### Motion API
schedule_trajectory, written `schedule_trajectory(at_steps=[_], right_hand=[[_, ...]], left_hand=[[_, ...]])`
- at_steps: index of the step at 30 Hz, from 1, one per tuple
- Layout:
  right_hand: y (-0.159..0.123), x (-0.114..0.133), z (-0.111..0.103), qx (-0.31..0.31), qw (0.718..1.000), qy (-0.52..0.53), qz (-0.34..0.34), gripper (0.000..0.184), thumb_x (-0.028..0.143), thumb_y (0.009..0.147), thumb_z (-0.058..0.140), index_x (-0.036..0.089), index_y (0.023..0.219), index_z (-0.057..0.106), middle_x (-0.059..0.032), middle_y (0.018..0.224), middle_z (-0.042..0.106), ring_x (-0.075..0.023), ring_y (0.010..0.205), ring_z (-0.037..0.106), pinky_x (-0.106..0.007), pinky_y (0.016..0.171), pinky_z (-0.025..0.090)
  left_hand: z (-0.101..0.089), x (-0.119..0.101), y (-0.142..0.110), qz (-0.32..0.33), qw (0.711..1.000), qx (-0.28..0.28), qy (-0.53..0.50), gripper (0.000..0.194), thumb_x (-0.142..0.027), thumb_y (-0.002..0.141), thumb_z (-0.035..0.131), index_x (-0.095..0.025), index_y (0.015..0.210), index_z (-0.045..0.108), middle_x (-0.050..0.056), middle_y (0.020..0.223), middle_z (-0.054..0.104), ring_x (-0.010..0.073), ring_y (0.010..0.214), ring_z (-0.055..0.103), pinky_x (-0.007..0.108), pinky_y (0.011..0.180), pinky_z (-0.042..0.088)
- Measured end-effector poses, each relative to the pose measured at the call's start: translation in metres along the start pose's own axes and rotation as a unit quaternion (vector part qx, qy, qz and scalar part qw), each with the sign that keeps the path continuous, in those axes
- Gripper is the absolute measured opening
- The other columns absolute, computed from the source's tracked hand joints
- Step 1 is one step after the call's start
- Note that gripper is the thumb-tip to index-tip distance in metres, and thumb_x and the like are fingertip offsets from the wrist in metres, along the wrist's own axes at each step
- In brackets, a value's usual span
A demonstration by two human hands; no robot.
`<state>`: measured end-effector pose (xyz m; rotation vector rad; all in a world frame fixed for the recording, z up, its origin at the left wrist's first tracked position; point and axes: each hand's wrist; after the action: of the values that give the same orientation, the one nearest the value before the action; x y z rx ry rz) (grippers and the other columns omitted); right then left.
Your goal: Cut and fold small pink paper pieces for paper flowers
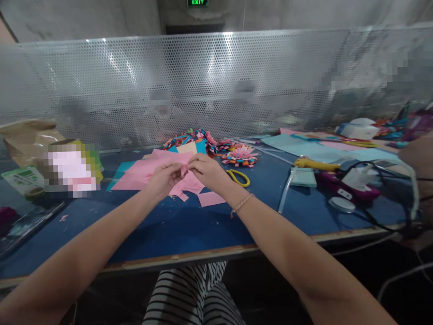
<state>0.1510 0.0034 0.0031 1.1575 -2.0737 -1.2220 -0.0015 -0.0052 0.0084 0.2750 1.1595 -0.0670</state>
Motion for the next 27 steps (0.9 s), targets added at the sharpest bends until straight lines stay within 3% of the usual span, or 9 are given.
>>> schedule_trajectory(at_steps=[6,10,12,15,18,27], right_hand=[[-0.001,0.001,-0.001,0.005,1.0,0.008,-0.001,0.015,0.013,0.075,0.047,0.02,0.076,0.06,-0.0041,0.083,0.058,-0.0131,0.08,0.054,-0.029,0.073,0.046],[0.0,0.003,0.0,-0.006,0.993,0.089,0.076,0.015,0.011,0.073,0.046,0.019,0.079,0.057,-0.0052,0.089,0.056,-0.0145,0.086,0.054,-0.031,0.074,0.047],[0.001,0.007,0.002,-0.009,0.971,0.17,0.166,0.016,0.012,0.072,0.045,0.019,0.084,0.053,-0.0054,0.093,0.053,-0.0139,0.084,0.055,-0.03,0.07,0.049],[0.003,0.013,0.005,-0.001,0.911,0.289,0.293,0.014,0.019,0.073,0.046,0.019,0.086,0.049,-0.003,0.087,0.053,-0.0112,0.074,0.057,-0.028,0.064,0.052],[0.006,0.016,0.006,0.023,0.882,0.315,0.349,0.009,0.026,0.071,0.049,0.017,0.073,0.049,0.0003,0.069,0.053,-0.0098,0.062,0.056,-0.027,0.059,0.052],[0.012,0.015,-0.005,0.044,0.918,0.227,0.321,0.007,0.018,0.065,0.052,0.014,0.063,0.057,0.0008,0.054,0.055,-0.0085,0.051,0.051,-0.022,0.052,0.045]], left_hand=[[-0.001,0.001,0.001,0.009,0.999,-0.001,0.036,0.01,-0.018,0.056,0.063,-0.01,0.06,0.061,0.002,0.056,0.057,0.0084,0.056,0.053,0.024,0.06,0.042],[0.001,-0.001,0.001,0.024,0.999,-0.009,0.038,0.009,-0.016,0.054,0.064,-0.01,0.058,0.06,0.002,0.054,0.057,0.0079,0.054,0.052,0.024,0.059,0.042],[0.001,-0.001,0.001,0.035,0.998,-0.014,0.041,0.009,-0.017,0.053,0.064,-0.011,0.058,0.06,0.001,0.054,0.057,0.0076,0.053,0.052,0.024,0.06,0.042],[0.001,0.001,0.001,0.052,0.997,-0.012,0.063,0.01,-0.02,0.055,0.064,-0.011,0.058,0.06,0.001,0.054,0.058,0.0078,0.054,0.052,0.026,0.063,0.044],[0.0,0.003,0.001,0.07,0.993,-0.005,0.094,0.012,-0.023,0.057,0.062,-0.011,0.06,0.06,0.001,0.056,0.059,0.008,0.054,0.053,0.026,0.063,0.045],[-0.003,0.002,0.002,0.055,0.969,0.023,0.24,0.006,-0.016,0.056,0.059,-0.012,0.06,0.058,0.002,0.051,0.058,0.0092,0.049,0.054,0.024,0.056,0.045]])
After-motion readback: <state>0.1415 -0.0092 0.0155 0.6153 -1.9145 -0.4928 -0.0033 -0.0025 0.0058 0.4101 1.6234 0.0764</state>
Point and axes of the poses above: each hand's wrist, its own y-axis towards the middle knuckle, its own z-axis out of the palm, x = y × z
